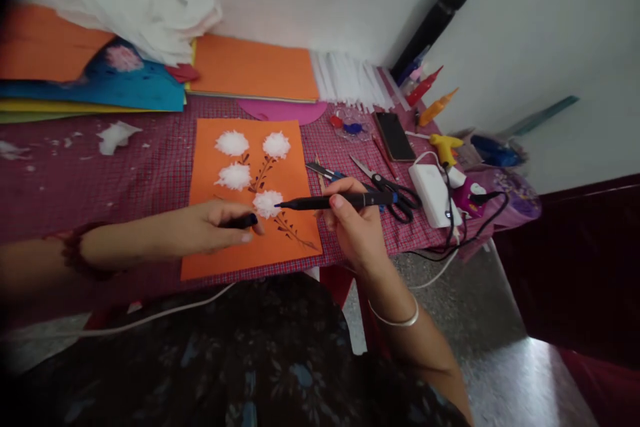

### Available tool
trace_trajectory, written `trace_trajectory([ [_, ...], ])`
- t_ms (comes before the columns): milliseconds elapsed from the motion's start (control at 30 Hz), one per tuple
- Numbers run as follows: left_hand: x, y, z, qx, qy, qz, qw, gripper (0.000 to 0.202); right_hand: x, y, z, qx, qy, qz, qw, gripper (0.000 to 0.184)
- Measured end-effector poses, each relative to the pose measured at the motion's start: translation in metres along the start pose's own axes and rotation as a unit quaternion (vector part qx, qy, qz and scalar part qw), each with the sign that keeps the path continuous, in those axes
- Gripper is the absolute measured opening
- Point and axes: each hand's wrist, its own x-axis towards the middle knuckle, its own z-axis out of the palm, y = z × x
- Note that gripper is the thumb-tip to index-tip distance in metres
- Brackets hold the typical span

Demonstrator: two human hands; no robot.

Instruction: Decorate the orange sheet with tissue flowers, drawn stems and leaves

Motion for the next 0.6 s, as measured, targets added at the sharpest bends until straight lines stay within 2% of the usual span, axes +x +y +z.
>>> trace_trajectory([
  [200,-0.034,0.030,0.020,-0.054,-0.024,-0.080,0.995,0.029,-0.025,-0.008,0.013,-0.018,-0.074,0.012,0.997,0.022],
  [333,-0.051,0.051,0.031,-0.033,-0.027,-0.084,0.996,0.029,-0.037,-0.011,0.013,-0.012,-0.132,0.001,0.991,0.020],
  [433,-0.057,0.057,0.034,0.011,-0.018,-0.073,0.997,0.030,-0.045,-0.013,0.017,-0.003,-0.152,0.008,0.988,0.021],
  [533,-0.063,0.053,0.039,0.063,0.027,-0.045,0.997,0.032,-0.058,-0.007,0.028,0.026,-0.170,0.052,0.984,0.026],
  [600,-0.071,0.044,0.045,0.096,0.106,-0.008,0.990,0.034,-0.071,0.004,0.042,0.071,-0.174,0.085,0.978,0.030],
])
